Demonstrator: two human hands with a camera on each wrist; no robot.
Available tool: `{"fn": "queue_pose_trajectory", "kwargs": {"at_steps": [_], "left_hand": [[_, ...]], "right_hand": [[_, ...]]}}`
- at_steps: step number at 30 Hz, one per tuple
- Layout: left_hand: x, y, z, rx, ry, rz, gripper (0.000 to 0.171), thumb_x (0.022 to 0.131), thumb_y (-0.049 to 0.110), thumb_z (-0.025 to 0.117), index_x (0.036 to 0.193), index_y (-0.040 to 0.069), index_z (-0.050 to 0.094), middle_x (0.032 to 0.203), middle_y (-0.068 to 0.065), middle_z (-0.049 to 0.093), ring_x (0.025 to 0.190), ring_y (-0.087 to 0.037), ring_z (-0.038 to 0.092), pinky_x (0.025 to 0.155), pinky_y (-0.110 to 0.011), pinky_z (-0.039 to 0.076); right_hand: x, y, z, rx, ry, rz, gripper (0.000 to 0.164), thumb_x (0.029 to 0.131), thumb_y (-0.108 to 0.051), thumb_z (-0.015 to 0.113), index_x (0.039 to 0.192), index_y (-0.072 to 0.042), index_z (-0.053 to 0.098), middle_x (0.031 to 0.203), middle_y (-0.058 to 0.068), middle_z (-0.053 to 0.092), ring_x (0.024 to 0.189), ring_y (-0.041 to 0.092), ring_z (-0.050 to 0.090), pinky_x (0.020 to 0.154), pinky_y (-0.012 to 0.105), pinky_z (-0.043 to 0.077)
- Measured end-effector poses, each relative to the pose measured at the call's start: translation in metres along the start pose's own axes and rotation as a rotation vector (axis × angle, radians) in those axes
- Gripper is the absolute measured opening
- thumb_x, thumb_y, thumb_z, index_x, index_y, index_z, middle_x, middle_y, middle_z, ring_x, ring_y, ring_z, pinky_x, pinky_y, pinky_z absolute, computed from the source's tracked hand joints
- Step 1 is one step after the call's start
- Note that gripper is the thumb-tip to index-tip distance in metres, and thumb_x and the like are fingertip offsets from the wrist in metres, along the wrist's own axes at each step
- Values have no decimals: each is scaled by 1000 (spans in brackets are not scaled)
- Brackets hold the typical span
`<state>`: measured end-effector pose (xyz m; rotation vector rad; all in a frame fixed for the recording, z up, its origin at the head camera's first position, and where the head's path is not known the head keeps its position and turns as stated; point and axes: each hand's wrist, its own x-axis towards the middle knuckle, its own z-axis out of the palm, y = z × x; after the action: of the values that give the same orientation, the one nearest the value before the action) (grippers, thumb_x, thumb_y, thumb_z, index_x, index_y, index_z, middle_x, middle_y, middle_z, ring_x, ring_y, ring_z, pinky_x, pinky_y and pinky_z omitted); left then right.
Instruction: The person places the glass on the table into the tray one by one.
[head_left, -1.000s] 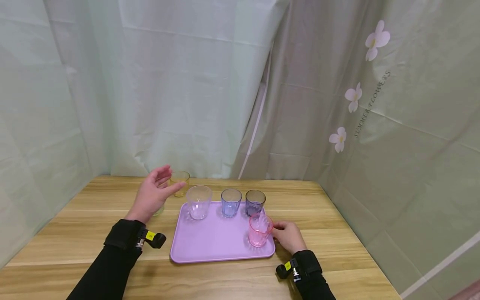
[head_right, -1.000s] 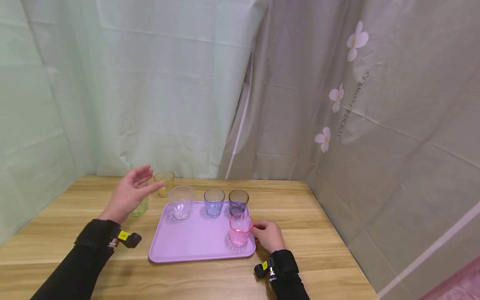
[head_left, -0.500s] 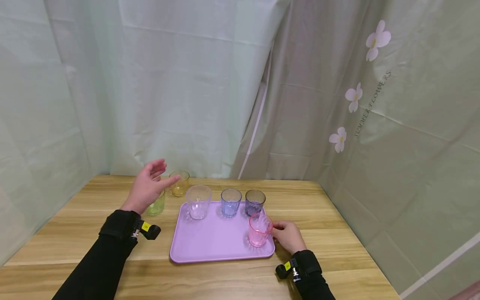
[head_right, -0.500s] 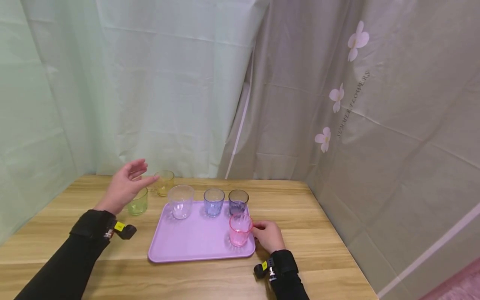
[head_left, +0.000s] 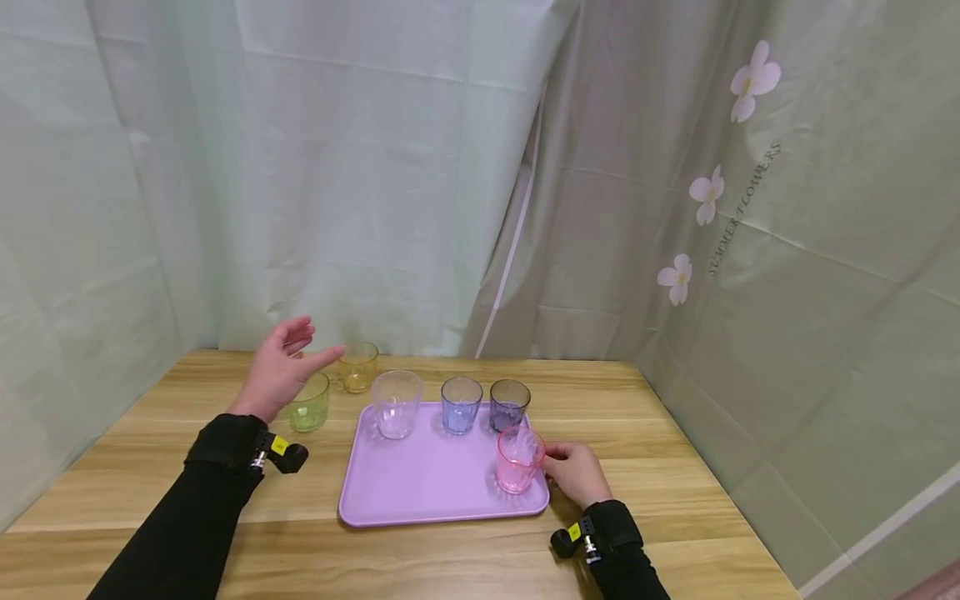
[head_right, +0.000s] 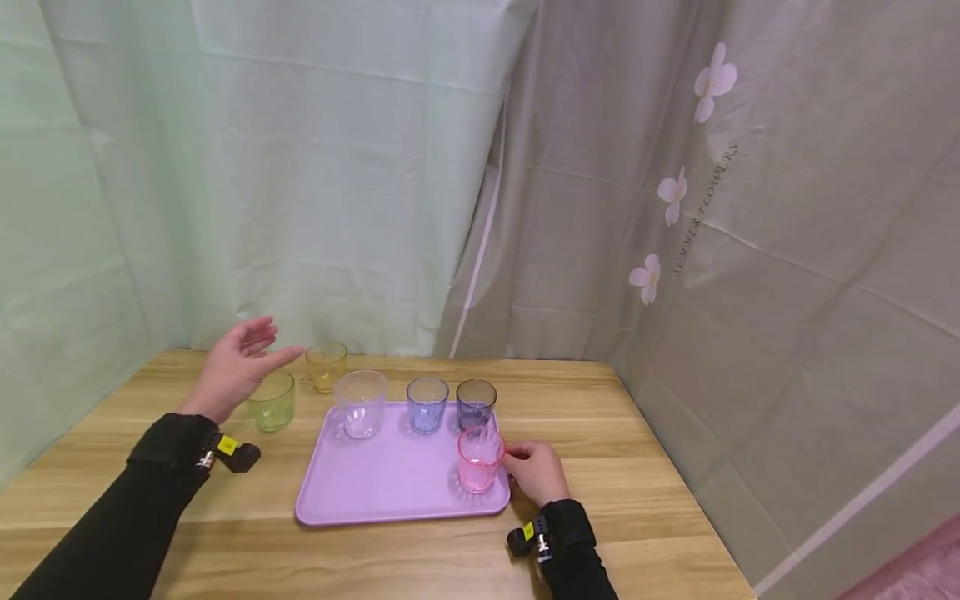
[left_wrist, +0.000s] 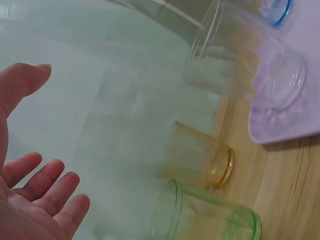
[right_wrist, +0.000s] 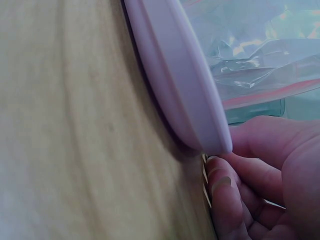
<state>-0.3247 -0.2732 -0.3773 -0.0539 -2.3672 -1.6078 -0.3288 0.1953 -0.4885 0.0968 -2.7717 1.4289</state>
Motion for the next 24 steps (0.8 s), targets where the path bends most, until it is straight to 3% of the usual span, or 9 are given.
{"fn": "queue_pose_trajectory", "kwargs": {"at_steps": [10, 24], "left_hand": [[1, -19, -12, 13, 49, -72, 110, 100, 53, 78, 175, 2, 15, 179, -29, 23, 163, -53, 26, 128, -70, 29], [-3, -59, -8, 79, 16, -109, 121, 98, 53, 81, 174, -2, 5, 179, -35, 11, 165, -57, 16, 129, -74, 24]], "right_hand": [[0, -2, 0, -6, 0, 6, 25, 101, -14, 75, 118, 3, 81, 101, 12, 79, 81, 16, 67, 72, 30, 57], [1, 3, 2, 5, 13, -23, 24, 99, -14, 76, 114, 3, 82, 99, 12, 80, 79, 15, 68, 70, 30, 57]]}}
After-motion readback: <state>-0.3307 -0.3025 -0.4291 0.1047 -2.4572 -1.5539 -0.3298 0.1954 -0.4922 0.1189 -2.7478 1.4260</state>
